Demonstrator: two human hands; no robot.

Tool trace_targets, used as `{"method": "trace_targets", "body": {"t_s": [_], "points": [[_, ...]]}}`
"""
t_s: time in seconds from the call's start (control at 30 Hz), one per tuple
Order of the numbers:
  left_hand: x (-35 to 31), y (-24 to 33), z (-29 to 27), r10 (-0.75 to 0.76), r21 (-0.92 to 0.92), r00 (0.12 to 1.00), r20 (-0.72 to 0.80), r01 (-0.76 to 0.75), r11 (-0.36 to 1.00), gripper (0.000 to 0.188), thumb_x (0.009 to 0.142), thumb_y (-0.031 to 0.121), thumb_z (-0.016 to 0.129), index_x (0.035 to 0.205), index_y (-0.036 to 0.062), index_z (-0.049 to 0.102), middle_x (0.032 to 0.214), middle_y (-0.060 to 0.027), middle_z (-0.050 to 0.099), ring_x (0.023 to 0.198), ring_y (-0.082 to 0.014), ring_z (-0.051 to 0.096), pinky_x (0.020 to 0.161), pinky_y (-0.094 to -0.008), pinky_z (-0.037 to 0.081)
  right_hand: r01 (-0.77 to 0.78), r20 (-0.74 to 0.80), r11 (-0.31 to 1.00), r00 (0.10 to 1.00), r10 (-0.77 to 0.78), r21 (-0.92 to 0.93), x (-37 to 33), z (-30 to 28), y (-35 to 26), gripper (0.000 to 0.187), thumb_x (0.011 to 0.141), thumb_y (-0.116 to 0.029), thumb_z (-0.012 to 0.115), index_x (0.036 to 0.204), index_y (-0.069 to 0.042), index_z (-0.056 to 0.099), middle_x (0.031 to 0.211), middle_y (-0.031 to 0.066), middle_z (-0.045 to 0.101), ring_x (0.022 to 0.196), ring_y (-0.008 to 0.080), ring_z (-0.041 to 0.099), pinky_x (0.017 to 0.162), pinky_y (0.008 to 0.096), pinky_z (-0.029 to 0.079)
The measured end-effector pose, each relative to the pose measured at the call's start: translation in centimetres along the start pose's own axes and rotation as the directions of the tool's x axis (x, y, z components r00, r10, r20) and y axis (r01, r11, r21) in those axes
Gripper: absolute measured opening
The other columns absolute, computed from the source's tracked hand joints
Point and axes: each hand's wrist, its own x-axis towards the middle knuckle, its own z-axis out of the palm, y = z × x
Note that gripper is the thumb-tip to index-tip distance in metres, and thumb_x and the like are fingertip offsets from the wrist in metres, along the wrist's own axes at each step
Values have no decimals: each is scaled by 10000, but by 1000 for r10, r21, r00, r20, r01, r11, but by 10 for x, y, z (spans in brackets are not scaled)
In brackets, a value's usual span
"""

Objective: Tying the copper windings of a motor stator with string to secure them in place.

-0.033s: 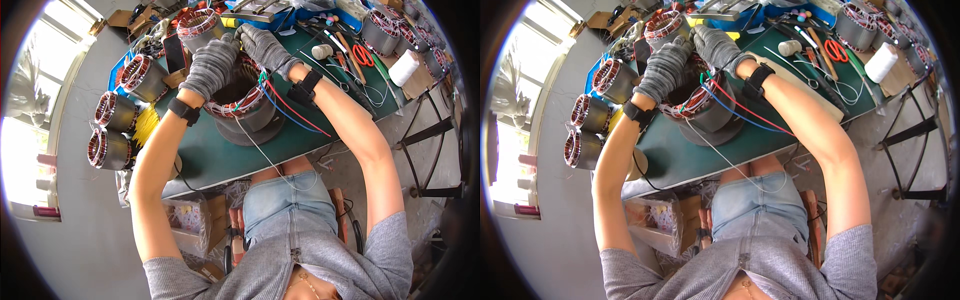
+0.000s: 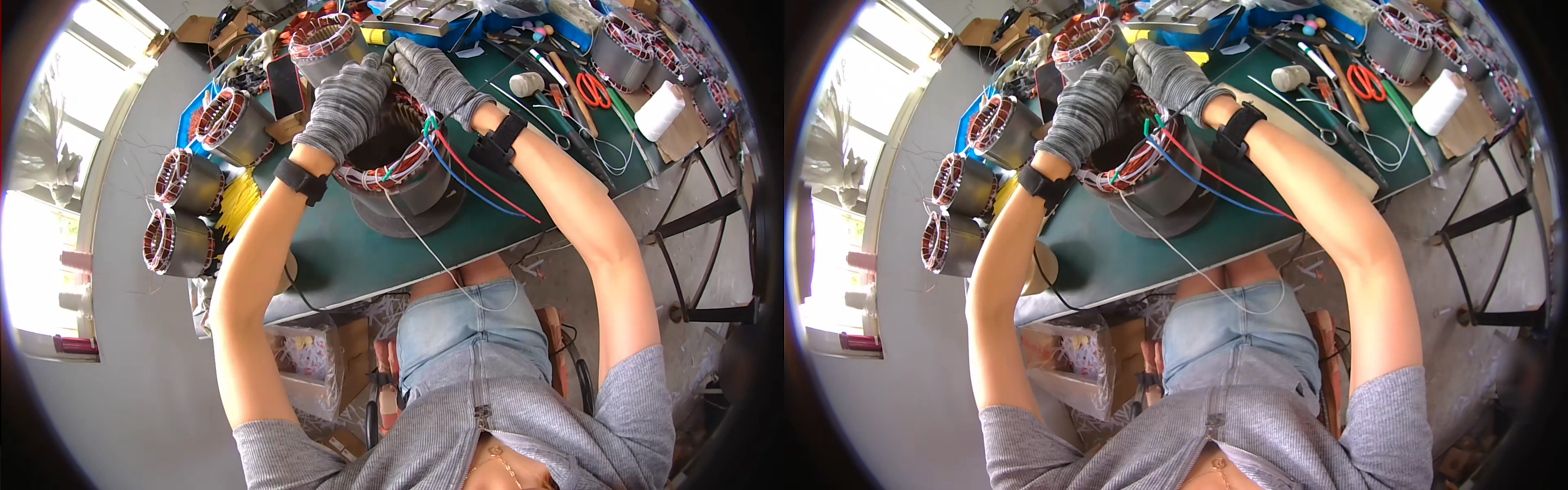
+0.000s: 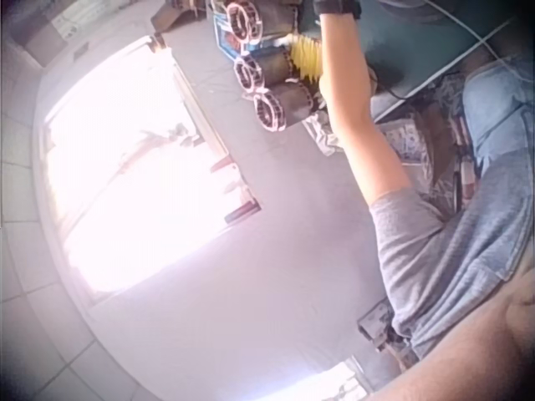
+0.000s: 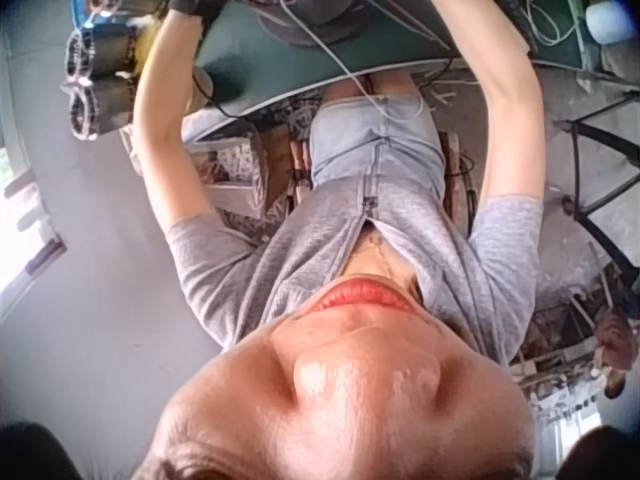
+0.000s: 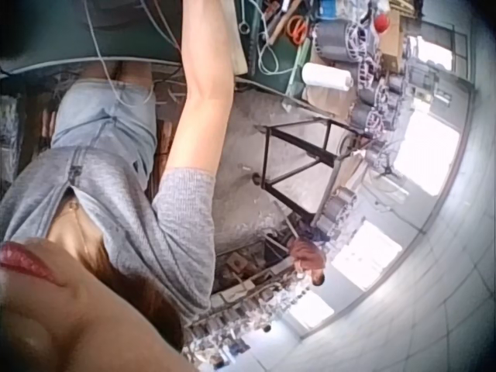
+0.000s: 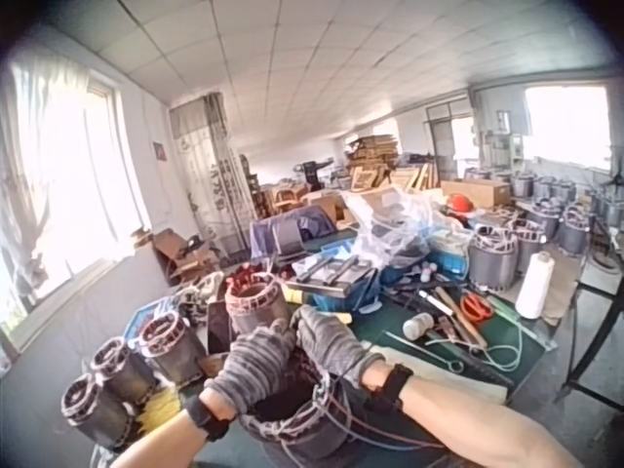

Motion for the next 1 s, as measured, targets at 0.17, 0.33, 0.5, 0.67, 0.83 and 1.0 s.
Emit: {"method": "trace_targets", "body": {"t_s": [0.17, 0.33, 0.5, 0.67, 0.83, 1.0], "points": [[2, 2, 1, 0, 19, 1000, 0, 0, 1000, 460, 772, 375, 617, 1098, 62, 532, 1030, -135, 551, 917, -300, 585, 715, -436, 508, 21, 34, 999, 999, -20, -28, 2, -2, 1, 191, 880, -190, 484, 955, -24, 540, 803, 212, 607, 776, 393, 578, 693, 449, 466], [4, 8, -3, -93, -21, 994, 57, 95, 995, 557, 752, 406, 635, 1165, 59, 494, 1036, -145, 546, 909, -307, 595, 702, -445, 511, 51, 94, 981, 995, -34, -186, 4, -5, -4, 170, 891, -145, 485, 999, -20, 526, 813, 207, 598, 772, 379, 587, 688, 400, 483], [6, 6, -3, -124, -61, 988, 92, 129, 990, 592, 738, 383, 657, 1200, 61, 472, 1025, -162, 551, 936, -317, 592, 737, -437, 507, 22, 162, 930, 986, 40, -367, 8, -11, -12, 199, 900, -180, 473, 1014, -29, 531, 811, 194, 612, 773, 359, 600, 691, 412, 494], [-14, -22, 3, 14, -328, 985, -175, -72, 942, 352, 767, 153, 641, 1092, 51, 551, 1031, -158, 561, 936, -309, 581, 790, -360, 483, 29, 218, 990, 974, -59, 137, -7, -24, 11, 230, 915, -136, 428, 1091, -21, 521, 921, 92, 590, 825, 150, 596, 717, 290, 482], [-88, 8, -28, -375, -709, 863, -339, 27, 705, 147, 820, -14, 538, 954, 24, 586, 918, -118, 588, 844, -214, 579, 726, -297, 458, -514, 420, 830, 816, 396, 217, -78, -97, -3, 207, 897, -132, 470, 1058, -38, 562, 877, 96, 542, 755, 158, 531, 729, 314, 460], [-99, 71, -34, -326, -670, 847, -420, -47, 741, 270, 730, 87, 663, 987, 38, 595, 898, -118, 623, 846, -302, 578, 791, -384, 445, -33, 366, 999, 929, 44, -37, -111, -119, -52, 194, 853, -101, 549, 1029, -21, 562, 968, 125, 559, 929, 223, 560, 819, 314, 454]]}}
